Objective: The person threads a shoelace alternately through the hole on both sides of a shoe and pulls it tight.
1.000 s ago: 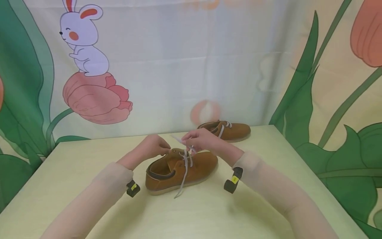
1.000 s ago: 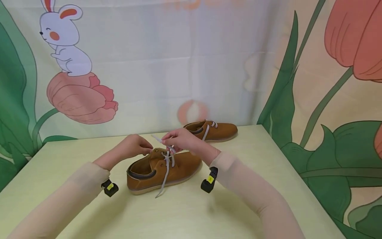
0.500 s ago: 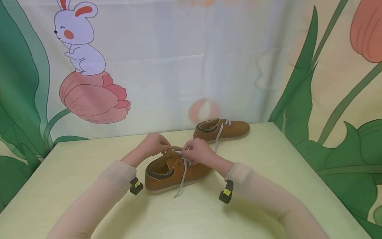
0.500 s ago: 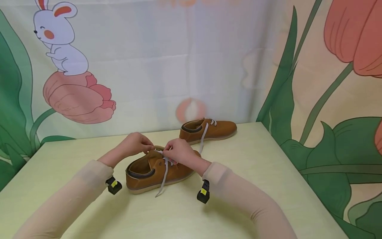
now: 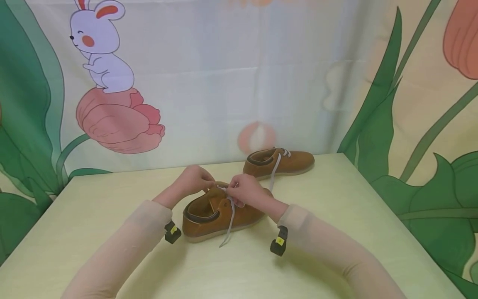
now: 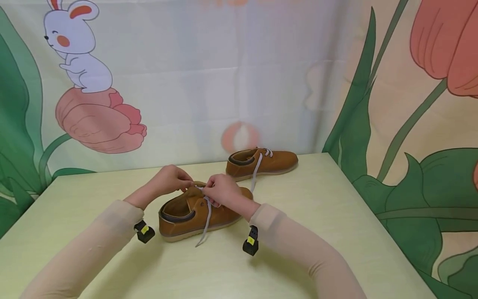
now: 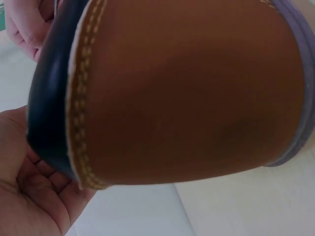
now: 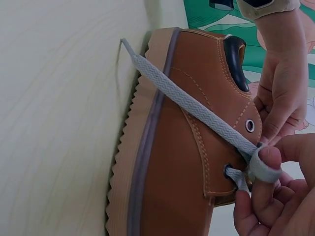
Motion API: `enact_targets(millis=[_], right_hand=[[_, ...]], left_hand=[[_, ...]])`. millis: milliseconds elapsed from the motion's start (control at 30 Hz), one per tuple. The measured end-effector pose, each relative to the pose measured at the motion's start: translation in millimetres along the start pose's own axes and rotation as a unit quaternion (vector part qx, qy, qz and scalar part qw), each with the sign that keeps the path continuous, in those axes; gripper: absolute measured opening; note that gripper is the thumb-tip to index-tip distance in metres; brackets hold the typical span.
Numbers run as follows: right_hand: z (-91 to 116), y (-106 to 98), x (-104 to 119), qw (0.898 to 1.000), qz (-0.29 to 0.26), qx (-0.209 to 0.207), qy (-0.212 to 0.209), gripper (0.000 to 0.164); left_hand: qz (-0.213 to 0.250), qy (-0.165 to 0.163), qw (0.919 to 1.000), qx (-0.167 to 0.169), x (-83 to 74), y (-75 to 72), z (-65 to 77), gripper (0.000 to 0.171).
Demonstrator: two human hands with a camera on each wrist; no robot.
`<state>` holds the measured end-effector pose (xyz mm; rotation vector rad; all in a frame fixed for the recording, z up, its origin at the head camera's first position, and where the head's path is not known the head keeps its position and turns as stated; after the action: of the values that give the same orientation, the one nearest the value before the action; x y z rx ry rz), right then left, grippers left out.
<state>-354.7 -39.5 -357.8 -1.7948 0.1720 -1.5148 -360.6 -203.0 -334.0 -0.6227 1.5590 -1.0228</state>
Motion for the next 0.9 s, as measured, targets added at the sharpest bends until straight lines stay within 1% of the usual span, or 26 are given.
enact_targets(millis=[133,333,433,533,667,733,767,800,867,900], right_hand=[[-1,3,-4,1.000,-0.008,-0.013,0.003,0.013],[-5,7,-1,1.000,0.002,-0.017,-0.016,0.016],[-8,10,3,0.999,0.031,-0.018,-0.032,0.017],[-14,10,5,0.996,0.073,-0.034,-0.047,0.016],[-24,10,8,0.983,0.143,-0.078,-0.086,0.010],[-29,10,9,0.976,0.169,-0.084,-0.112,0.014],[-33,11,8,0.972,0.183,-0.078,-0.125,0.017],[-36,12,7,0.970,0.191,-0.061,-0.134,0.019],[-43,15,2,0.975,0.176,-0.012,-0.132,0.025],[-46,16,0,0.980,0.155,0.015,-0.123,0.028]], left_hand=[[0.003,-0.001,1.0000,0.001,0.1,1.7,-0.4,0.020],[0.002,-0.006,1.0000,-0.006,1.1,2.3,0.1,0.021],[0.000,-0.007,0.9999,-0.010,1.8,2.1,1.0,0.021],[0.003,-0.010,0.9999,-0.012,2.4,1.3,2.3,0.021],[0.004,-0.011,0.9998,-0.013,3.5,0.3,4.4,0.020],[0.000,-0.017,0.9998,-0.009,4.8,0.1,5.3,0.019],[-0.003,-0.021,0.9998,-0.006,5.7,0.1,5.7,0.019],[-0.005,-0.025,0.9997,-0.003,6.6,0.2,6.1,0.019],[-0.010,-0.035,0.9993,0.003,8.0,0.6,7.2,0.019],[-0.011,-0.040,0.9991,0.005,8.7,1.0,7.6,0.019]])
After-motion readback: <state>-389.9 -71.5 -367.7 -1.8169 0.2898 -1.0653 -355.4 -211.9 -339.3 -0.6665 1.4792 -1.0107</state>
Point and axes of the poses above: each hand's wrist, its own z-axis away from the middle knuckle, its own y-axis out of the palm, x = y × z, the point moved 5 cm from there along -z, towards the middle knuckle, and after that the axes turned 1 degree about -x, right-handed, at the moved point
